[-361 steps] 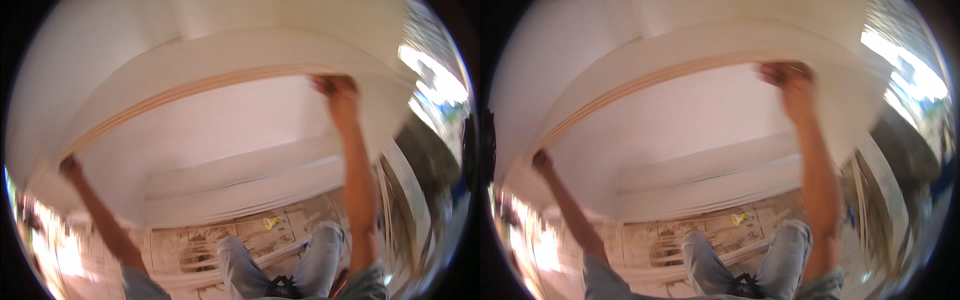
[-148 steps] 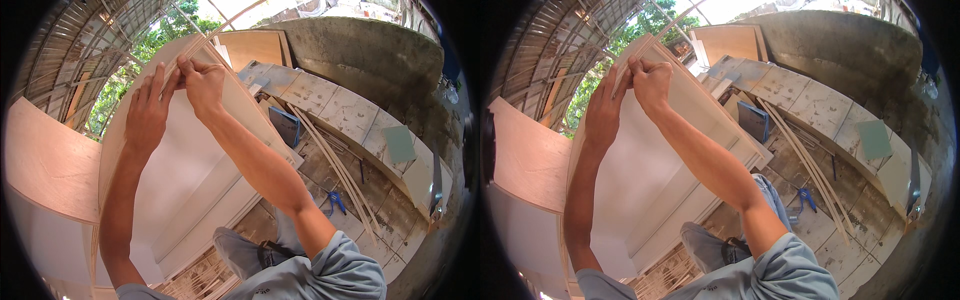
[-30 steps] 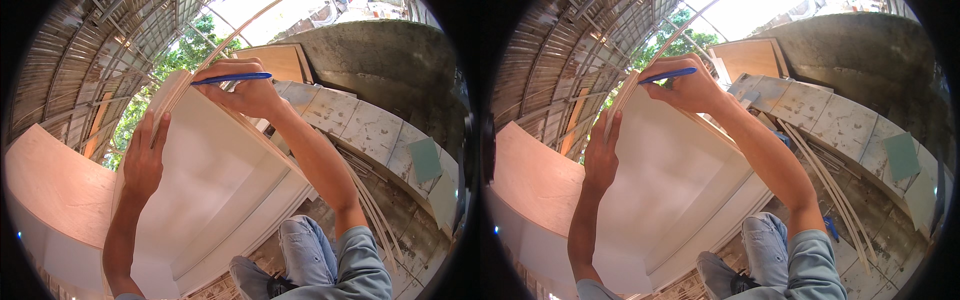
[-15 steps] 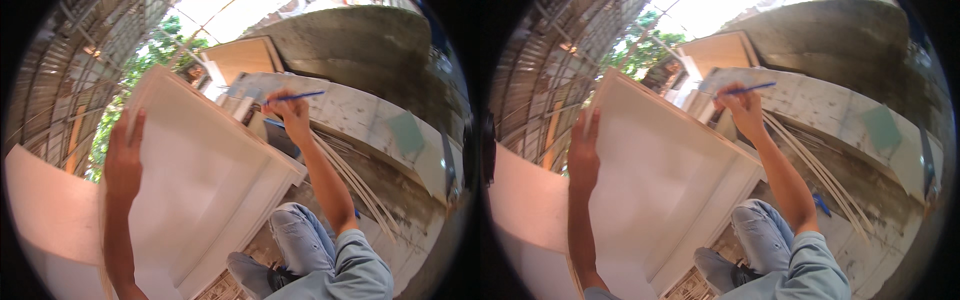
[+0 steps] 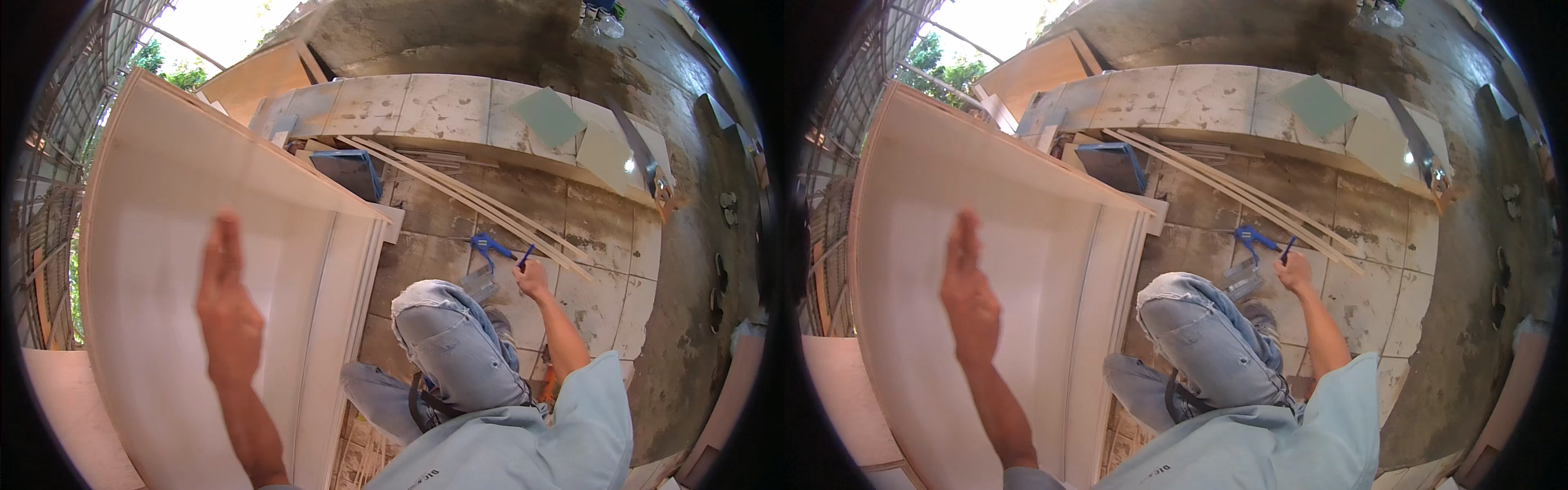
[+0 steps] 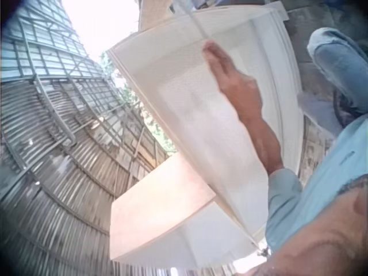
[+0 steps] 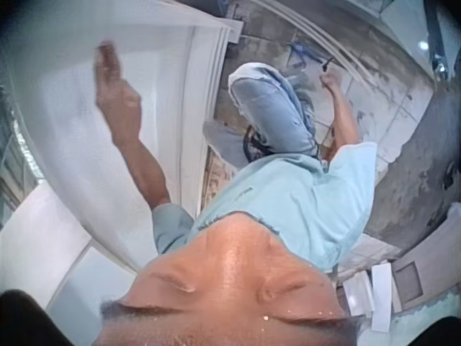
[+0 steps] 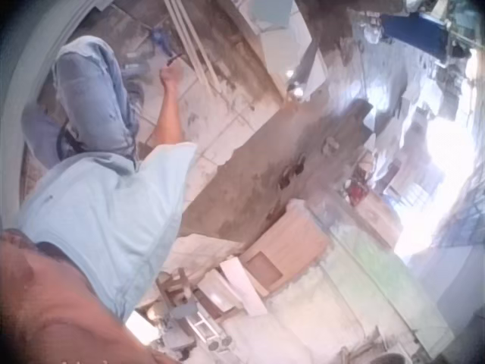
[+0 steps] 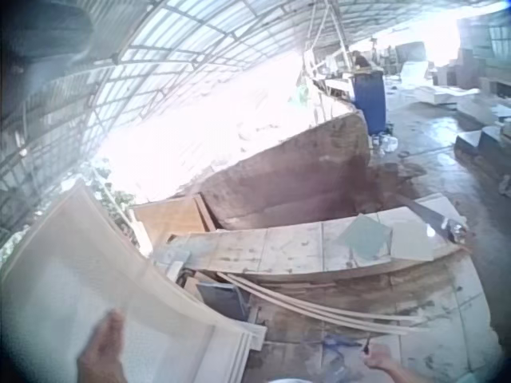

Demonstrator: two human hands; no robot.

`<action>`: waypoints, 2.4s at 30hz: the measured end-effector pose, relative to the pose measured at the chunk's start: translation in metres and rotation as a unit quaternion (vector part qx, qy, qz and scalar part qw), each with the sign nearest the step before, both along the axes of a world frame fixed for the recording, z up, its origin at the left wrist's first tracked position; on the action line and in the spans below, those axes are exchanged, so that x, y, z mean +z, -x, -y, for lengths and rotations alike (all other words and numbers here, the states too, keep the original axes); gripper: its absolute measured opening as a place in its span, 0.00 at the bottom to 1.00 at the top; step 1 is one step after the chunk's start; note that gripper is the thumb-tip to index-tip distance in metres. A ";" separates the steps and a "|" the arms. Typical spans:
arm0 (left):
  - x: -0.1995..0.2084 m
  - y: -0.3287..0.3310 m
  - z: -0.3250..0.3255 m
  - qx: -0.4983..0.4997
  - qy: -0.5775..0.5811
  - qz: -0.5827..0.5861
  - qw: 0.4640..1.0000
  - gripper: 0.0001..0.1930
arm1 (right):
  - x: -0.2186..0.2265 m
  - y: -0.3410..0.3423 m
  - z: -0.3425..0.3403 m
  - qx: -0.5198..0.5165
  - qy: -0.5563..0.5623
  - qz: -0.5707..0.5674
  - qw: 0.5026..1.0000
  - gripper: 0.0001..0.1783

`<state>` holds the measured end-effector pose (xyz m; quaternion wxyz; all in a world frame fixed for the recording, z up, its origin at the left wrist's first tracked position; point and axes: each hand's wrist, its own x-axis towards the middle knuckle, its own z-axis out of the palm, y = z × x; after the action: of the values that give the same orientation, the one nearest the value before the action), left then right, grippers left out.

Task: The person attaches thin wood strips to a cabinet unit, marking measurements with a pen, cutting a strip with a saw, and then securing it using a pneumatic nail gun.

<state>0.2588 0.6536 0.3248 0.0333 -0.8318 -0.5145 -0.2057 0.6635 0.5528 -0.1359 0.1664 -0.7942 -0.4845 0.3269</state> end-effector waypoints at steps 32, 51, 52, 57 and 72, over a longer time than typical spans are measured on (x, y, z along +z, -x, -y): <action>-0.358 -0.172 0.038 -0.097 0.563 0.363 0.736 0.33 | 0.008 -0.032 0.321 -0.329 -0.105 0.152 0.926 0.10; -0.333 -0.079 0.075 -0.031 0.561 0.349 0.750 0.38 | -0.028 0.016 0.337 -0.091 -0.055 0.277 0.955 0.24; -0.334 -0.081 0.072 -0.021 0.574 0.346 0.742 0.39 | -0.024 0.011 0.316 -0.083 -0.080 0.275 0.955 0.24; -0.360 -0.088 0.061 -0.081 0.579 0.349 0.732 0.40 | -0.026 -0.003 0.214 -0.020 -0.141 0.231 0.962 0.22; -0.413 -0.129 0.021 -0.095 0.629 0.309 0.707 0.30 | -0.038 0.030 0.056 0.110 -0.201 0.173 0.958 0.29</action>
<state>0.3882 0.6331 -0.0880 -0.6779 -0.5948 -0.4241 -0.0824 0.6337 0.4968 -0.1742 0.1993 -0.7304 -0.6462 0.0962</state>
